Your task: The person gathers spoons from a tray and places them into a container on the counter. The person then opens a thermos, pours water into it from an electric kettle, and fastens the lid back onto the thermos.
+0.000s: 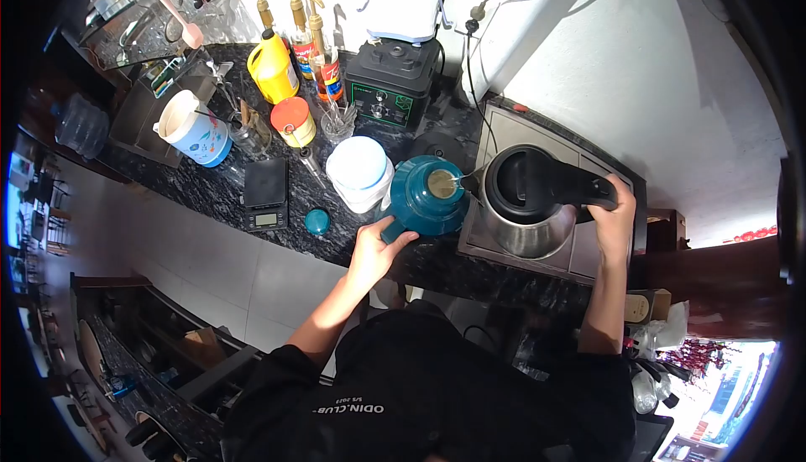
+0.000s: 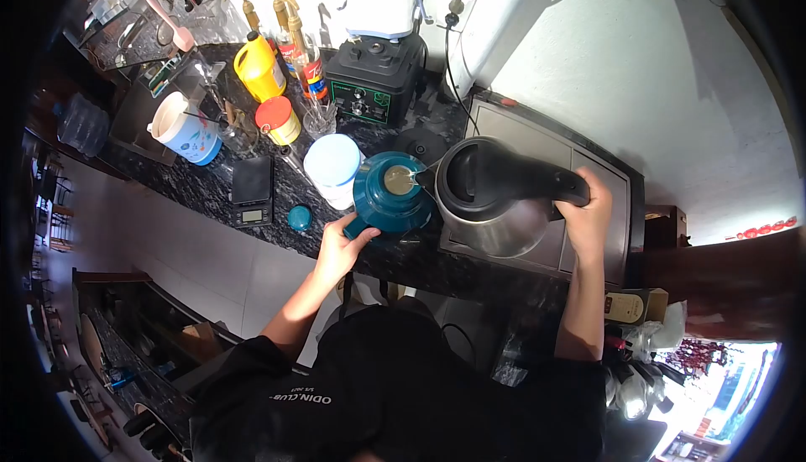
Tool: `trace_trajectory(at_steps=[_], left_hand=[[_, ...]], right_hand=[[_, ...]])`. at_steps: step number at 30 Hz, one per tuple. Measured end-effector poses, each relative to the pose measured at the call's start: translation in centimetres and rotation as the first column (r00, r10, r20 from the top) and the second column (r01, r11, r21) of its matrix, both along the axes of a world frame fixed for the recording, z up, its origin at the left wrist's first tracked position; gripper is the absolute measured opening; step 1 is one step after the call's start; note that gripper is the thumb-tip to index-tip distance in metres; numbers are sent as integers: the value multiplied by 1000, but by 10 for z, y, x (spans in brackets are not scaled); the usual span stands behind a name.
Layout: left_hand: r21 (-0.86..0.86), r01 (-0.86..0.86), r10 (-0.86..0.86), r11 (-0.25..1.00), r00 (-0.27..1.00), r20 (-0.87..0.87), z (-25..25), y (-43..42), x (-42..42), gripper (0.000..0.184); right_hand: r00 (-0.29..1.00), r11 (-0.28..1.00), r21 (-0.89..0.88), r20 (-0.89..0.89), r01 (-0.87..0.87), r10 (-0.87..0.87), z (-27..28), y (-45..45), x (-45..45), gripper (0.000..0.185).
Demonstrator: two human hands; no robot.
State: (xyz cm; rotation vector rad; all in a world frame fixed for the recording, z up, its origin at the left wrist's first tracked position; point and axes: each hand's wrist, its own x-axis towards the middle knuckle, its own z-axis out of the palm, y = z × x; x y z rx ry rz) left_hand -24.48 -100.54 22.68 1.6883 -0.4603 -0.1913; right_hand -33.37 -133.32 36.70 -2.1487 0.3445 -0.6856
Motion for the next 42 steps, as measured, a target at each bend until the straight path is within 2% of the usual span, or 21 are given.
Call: trace_trajectory(at_steps=[42], left_hand=[[-6, 47, -46, 999, 999, 10, -2, 15, 1, 23]], right_hand=[[998, 1000, -22, -56, -10, 9, 13, 21, 9, 14]])
